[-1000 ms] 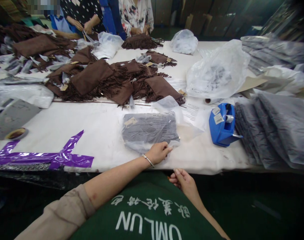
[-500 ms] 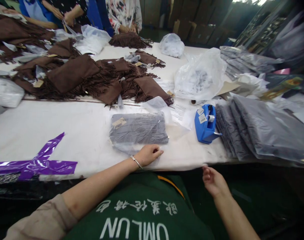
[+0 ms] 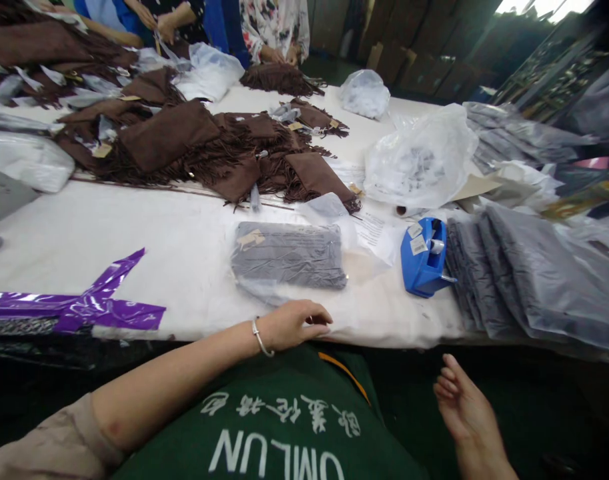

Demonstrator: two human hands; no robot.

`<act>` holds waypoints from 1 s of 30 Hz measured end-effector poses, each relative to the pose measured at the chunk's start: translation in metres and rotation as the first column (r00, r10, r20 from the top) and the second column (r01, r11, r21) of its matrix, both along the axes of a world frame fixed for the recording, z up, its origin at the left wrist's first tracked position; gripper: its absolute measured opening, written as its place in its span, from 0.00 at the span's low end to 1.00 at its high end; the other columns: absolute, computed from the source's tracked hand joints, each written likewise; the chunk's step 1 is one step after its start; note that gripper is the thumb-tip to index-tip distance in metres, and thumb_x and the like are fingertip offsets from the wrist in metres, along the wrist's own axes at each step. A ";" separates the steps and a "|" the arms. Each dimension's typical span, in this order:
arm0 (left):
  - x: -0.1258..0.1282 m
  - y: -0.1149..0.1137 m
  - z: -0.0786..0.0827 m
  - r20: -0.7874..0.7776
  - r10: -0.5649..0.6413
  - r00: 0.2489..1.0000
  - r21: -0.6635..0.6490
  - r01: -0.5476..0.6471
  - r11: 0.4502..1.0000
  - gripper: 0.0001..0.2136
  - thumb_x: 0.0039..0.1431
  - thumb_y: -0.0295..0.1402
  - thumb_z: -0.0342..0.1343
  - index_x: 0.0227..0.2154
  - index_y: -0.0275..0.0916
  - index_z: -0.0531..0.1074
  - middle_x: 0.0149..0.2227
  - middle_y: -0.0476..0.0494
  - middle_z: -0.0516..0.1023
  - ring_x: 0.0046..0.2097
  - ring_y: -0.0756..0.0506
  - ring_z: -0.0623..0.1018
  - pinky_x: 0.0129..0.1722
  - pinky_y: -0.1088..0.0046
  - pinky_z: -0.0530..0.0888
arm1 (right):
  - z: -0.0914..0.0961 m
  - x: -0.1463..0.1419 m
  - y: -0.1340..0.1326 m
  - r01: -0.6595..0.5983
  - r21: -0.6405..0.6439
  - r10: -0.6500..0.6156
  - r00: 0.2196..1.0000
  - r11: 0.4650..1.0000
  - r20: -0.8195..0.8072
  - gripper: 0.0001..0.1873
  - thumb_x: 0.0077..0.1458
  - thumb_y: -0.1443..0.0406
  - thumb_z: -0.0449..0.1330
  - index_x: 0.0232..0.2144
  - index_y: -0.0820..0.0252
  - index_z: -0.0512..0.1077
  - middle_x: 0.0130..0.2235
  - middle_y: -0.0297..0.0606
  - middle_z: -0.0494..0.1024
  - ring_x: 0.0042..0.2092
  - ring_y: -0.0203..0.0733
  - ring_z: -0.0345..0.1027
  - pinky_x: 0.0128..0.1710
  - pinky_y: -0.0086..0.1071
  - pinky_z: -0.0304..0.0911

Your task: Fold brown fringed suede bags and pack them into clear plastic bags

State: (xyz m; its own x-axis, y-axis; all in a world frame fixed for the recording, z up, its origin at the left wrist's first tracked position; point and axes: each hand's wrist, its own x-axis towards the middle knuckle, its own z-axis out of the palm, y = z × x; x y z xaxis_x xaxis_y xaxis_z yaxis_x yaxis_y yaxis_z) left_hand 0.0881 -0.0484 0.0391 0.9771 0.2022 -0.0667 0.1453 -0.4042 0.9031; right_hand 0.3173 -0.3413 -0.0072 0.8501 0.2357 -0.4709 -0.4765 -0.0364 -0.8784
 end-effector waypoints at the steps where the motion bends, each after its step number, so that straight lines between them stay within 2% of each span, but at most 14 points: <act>1: -0.012 0.010 0.004 0.010 0.098 0.995 -0.002 -0.098 0.995 0.10 0.57 0.38 0.53 0.38 0.39 0.74 0.36 0.45 0.77 0.37 0.48 0.74 0.41 0.75 0.69 | 0.001 -0.002 0.007 -0.021 -0.010 0.021 1.000 1.000 0.021 0.15 0.39 0.60 0.69 0.26 0.59 0.67 0.19 0.23 0.59 0.16 0.25 0.50 0.11 0.19 0.50; 3: -0.041 0.031 0.008 0.007 0.313 0.950 0.014 -0.313 0.950 0.11 0.58 0.39 0.52 0.37 0.39 0.74 0.37 0.45 0.77 0.39 0.48 0.75 0.42 0.74 0.69 | 0.002 -0.005 0.019 -0.053 -0.036 0.056 0.995 0.998 0.079 0.16 0.40 0.58 0.68 0.24 0.59 0.67 0.18 0.24 0.61 0.17 0.25 0.52 0.12 0.20 0.50; 5: -0.076 0.048 0.010 -0.002 0.500 0.866 0.038 -0.499 0.866 0.12 0.59 0.40 0.51 0.38 0.39 0.74 0.38 0.46 0.77 0.41 0.47 0.75 0.44 0.72 0.70 | 0.003 -0.007 0.031 -0.111 -0.104 0.128 0.976 0.988 0.177 0.16 0.42 0.55 0.66 0.27 0.60 0.69 0.21 0.30 0.68 0.20 0.30 0.61 0.16 0.22 0.57; 7: -0.112 0.056 0.008 0.001 0.637 0.771 0.067 -0.636 0.769 0.14 0.59 0.41 0.50 0.41 0.40 0.73 0.41 0.45 0.77 0.42 0.46 0.75 0.45 0.71 0.70 | 0.005 -0.011 0.048 -0.246 -0.223 0.308 0.898 0.943 0.314 0.19 0.45 0.53 0.64 0.37 0.58 0.71 0.33 0.38 0.76 0.32 0.39 0.71 0.29 0.30 0.68; 8: -0.130 0.055 0.007 0.004 0.692 0.722 0.080 -0.690 0.719 0.14 0.59 0.41 0.50 0.42 0.40 0.73 0.42 0.45 0.76 0.42 0.47 0.74 0.46 0.70 0.70 | 0.006 -0.016 0.059 -0.327 -0.297 0.426 0.820 0.897 0.382 0.22 0.46 0.52 0.62 0.42 0.57 0.71 0.40 0.40 0.76 0.39 0.44 0.72 0.39 0.36 0.69; 10: -0.160 0.046 0.001 -0.009 0.775 0.632 0.091 -0.771 0.630 0.15 0.59 0.41 0.50 0.43 0.39 0.72 0.45 0.44 0.75 0.42 0.47 0.74 0.47 0.69 0.70 | 0.008 -0.034 0.087 -0.474 -0.446 0.650 0.571 0.759 0.501 0.26 0.48 0.52 0.60 0.50 0.52 0.67 0.51 0.40 0.71 0.50 0.50 0.67 0.54 0.46 0.59; 12: -0.181 0.030 -0.008 -0.048 0.828 0.559 0.050 -0.827 0.561 0.16 0.58 0.42 0.52 0.45 0.38 0.70 0.46 0.43 0.74 0.42 0.47 0.74 0.47 0.68 0.70 | 0.013 -0.063 0.120 -0.589 -0.525 0.756 0.247 0.614 0.607 0.26 0.51 0.55 0.59 0.52 0.49 0.65 0.55 0.38 0.67 0.55 0.51 0.61 0.59 0.49 0.52; 15: -0.195 0.004 -0.023 -0.098 0.866 0.491 -0.073 -0.871 0.486 0.19 0.57 0.42 0.54 0.47 0.36 0.68 0.46 0.41 0.74 0.45 0.46 0.74 0.48 0.67 0.70 | 0.018 -0.117 0.169 -0.746 -0.572 0.682 -0.223 0.340 0.697 0.26 0.55 0.60 0.57 0.56 0.47 0.61 0.58 0.37 0.63 0.58 0.48 0.56 0.59 0.47 0.52; 17: -0.196 -0.011 -0.031 -0.130 0.874 0.469 -0.170 -0.879 0.446 0.21 0.55 0.42 0.56 0.49 0.36 0.67 0.44 0.40 0.74 0.45 0.46 0.74 0.47 0.67 0.71 | 0.016 -0.149 0.200 -0.761 -0.625 0.610 -0.415 0.173 0.674 0.29 0.55 0.61 0.57 0.59 0.48 0.56 0.58 0.39 0.62 0.58 0.48 0.56 0.57 0.47 0.55; 18: -0.194 -0.015 -0.035 -0.152 0.874 0.462 -0.218 -0.878 0.426 0.22 0.54 0.42 0.57 0.49 0.35 0.66 0.43 0.40 0.74 0.43 0.46 0.74 0.45 0.68 0.72 | 0.014 -0.161 0.213 -0.748 -0.653 0.596 -0.472 0.119 0.650 0.30 0.55 0.61 0.57 0.59 0.49 0.55 0.58 0.40 0.63 0.57 0.49 0.56 0.56 0.48 0.56; 21: -0.187 -0.021 -0.043 -0.244 0.855 0.458 -0.342 -0.865 0.367 0.21 0.51 0.43 0.59 0.44 0.33 0.67 0.36 0.42 0.75 0.33 0.50 0.75 0.34 0.72 0.73 | 0.005 -0.184 0.244 -0.713 -0.701 0.619 -0.540 0.024 0.570 0.24 0.56 0.61 0.57 0.55 0.52 0.61 0.50 0.42 0.70 0.51 0.50 0.62 0.49 0.46 0.61; 24: -0.187 -0.018 -0.044 -0.310 0.832 0.461 -0.349 -0.869 0.351 0.16 0.53 0.43 0.56 0.33 0.32 0.68 0.27 0.46 0.74 0.25 0.52 0.72 0.27 0.75 0.71 | -0.001 -0.190 0.257 -0.705 -0.709 0.667 -0.539 -0.023 0.515 0.10 0.58 0.64 0.52 0.43 0.54 0.69 0.39 0.40 0.73 0.43 0.47 0.65 0.42 0.42 0.64; 27: -0.194 -0.015 -0.033 -0.281 0.849 0.448 -0.169 -0.894 0.416 0.13 0.56 0.41 0.52 0.30 0.34 0.68 0.26 0.47 0.74 0.26 0.50 0.72 0.28 0.74 0.72 | 0.000 -0.188 0.251 -0.752 -0.659 0.705 -0.473 -0.010 0.529 0.09 0.60 0.64 0.51 0.38 0.53 0.70 0.36 0.38 0.73 0.41 0.45 0.66 0.40 0.40 0.64; 30: -0.199 -0.010 -0.015 -0.088 0.856 0.510 0.148 -0.843 0.518 0.13 0.57 0.40 0.52 0.39 0.36 0.70 0.38 0.42 0.76 0.40 0.45 0.75 0.42 0.66 0.73 | 0.006 -0.179 0.239 -0.815 -0.575 0.689 -0.381 0.065 0.617 0.11 0.60 0.64 0.51 0.44 0.52 0.69 0.43 0.39 0.73 0.46 0.44 0.66 0.46 0.39 0.64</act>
State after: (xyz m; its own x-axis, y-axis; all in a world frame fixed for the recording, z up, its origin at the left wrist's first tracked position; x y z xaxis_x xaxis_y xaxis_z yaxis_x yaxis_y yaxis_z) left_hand -0.1110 -0.0588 0.0241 0.3167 0.9407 -0.1217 0.5701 -0.0862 0.8170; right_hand 0.1381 -0.1023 -0.0015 -0.3102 0.9409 0.1362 0.5943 0.3037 -0.7447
